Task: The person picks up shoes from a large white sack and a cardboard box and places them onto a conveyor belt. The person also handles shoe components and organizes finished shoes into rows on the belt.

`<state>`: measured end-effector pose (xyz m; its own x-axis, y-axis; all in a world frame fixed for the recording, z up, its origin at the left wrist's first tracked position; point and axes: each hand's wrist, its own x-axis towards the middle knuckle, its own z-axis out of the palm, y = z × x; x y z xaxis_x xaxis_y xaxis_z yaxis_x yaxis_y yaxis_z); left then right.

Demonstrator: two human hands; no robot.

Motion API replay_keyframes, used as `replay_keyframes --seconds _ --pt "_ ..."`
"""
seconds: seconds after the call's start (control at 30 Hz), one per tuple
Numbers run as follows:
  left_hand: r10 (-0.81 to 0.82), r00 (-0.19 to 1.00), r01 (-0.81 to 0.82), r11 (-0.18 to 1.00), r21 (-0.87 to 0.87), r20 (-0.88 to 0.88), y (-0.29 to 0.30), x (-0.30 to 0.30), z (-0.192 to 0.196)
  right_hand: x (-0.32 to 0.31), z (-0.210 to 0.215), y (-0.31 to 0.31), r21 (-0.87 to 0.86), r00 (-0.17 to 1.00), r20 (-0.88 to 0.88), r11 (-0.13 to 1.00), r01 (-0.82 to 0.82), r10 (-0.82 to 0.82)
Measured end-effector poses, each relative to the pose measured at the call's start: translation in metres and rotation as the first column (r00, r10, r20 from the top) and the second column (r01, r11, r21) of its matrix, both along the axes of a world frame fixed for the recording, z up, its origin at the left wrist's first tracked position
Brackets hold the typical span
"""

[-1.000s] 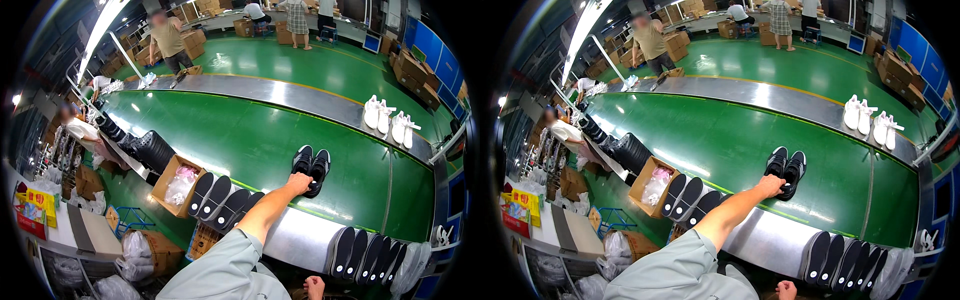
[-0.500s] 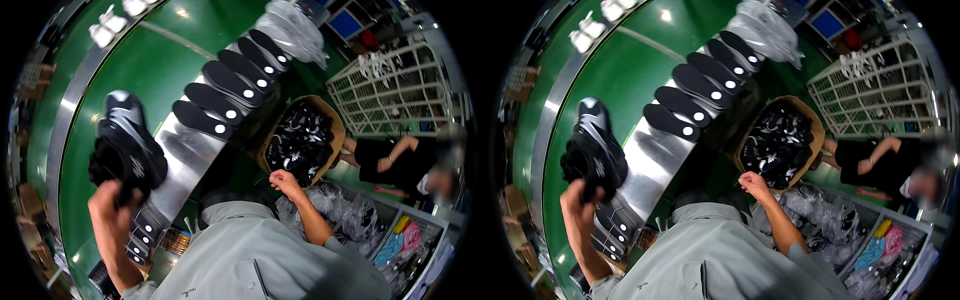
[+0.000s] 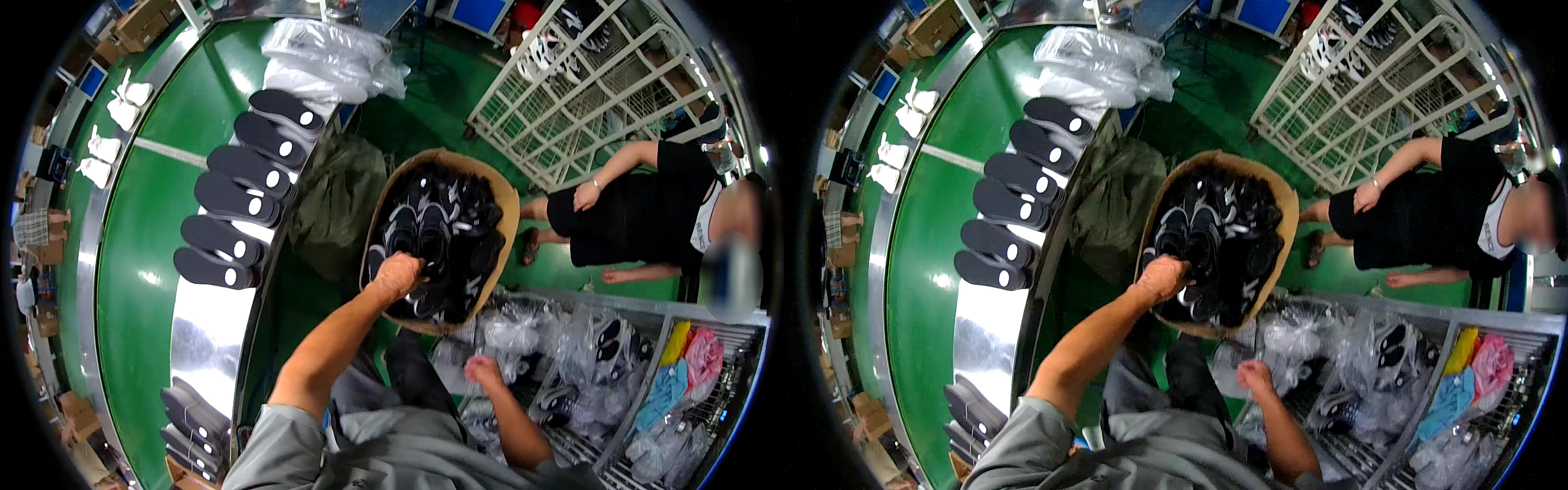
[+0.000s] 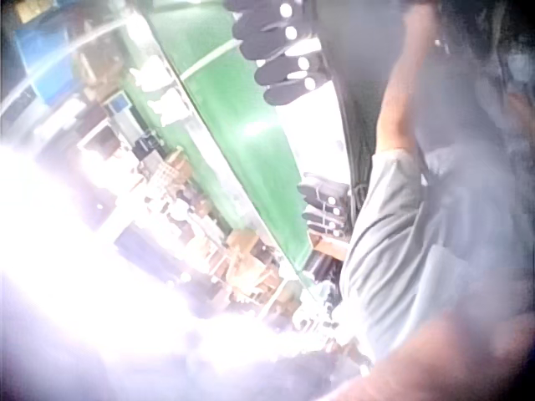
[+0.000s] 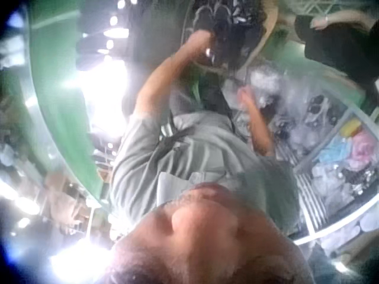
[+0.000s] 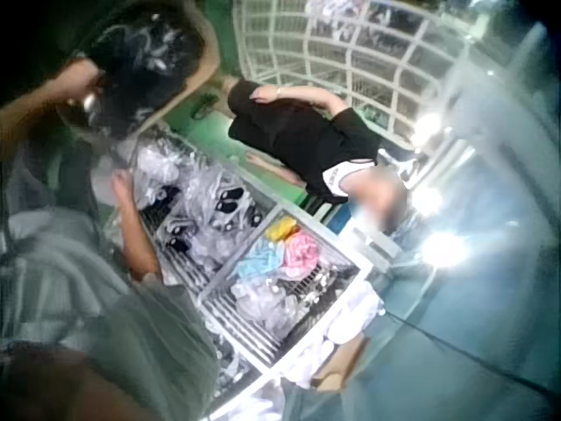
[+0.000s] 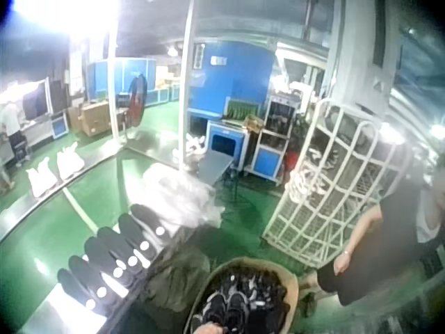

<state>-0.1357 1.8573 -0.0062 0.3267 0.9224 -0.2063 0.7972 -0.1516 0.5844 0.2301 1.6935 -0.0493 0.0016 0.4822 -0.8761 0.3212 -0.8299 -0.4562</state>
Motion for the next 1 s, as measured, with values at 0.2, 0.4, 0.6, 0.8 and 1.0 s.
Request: replay_keyframes --seconds 0.2,0.4,0.6,0.8,1.0 --pt "0.061 0.982 -0.095 0.977 -0.191 -0.179 0.07 0.016 -0.096 -0.017 -0.002 0.053 0.02 0.996 0.059 0.997 -0.074 0.073" --pt "0.402 0.915 -0.386 0.88 -0.276 0.002 0.01 -0.017 0.001 -0.049 0.014 0.089 0.1 0.984 -0.164 0.993 -0.058 0.074" --pt "0.949 0.052 -0.557 0.286 -0.78 0.31 -0.166 -0.114 0.074 -0.123 0.123 0.25 0.323 0.464 -0.138 0.483 -0.814 0.875" --pt "0.756 0.397 -0.855 0.097 -0.51 -0.52 -0.414 -0.03 -0.001 -0.42 0.448 0.267 0.798 -0.237 0.229 -0.322 -0.51 0.944" --pt "0.849 0.0 -0.534 -0.446 -0.718 -0.528 -0.473 0.091 0.022 -0.58 0.53 0.386 0.646 -0.017 0.676 -0.604 -0.467 0.736"
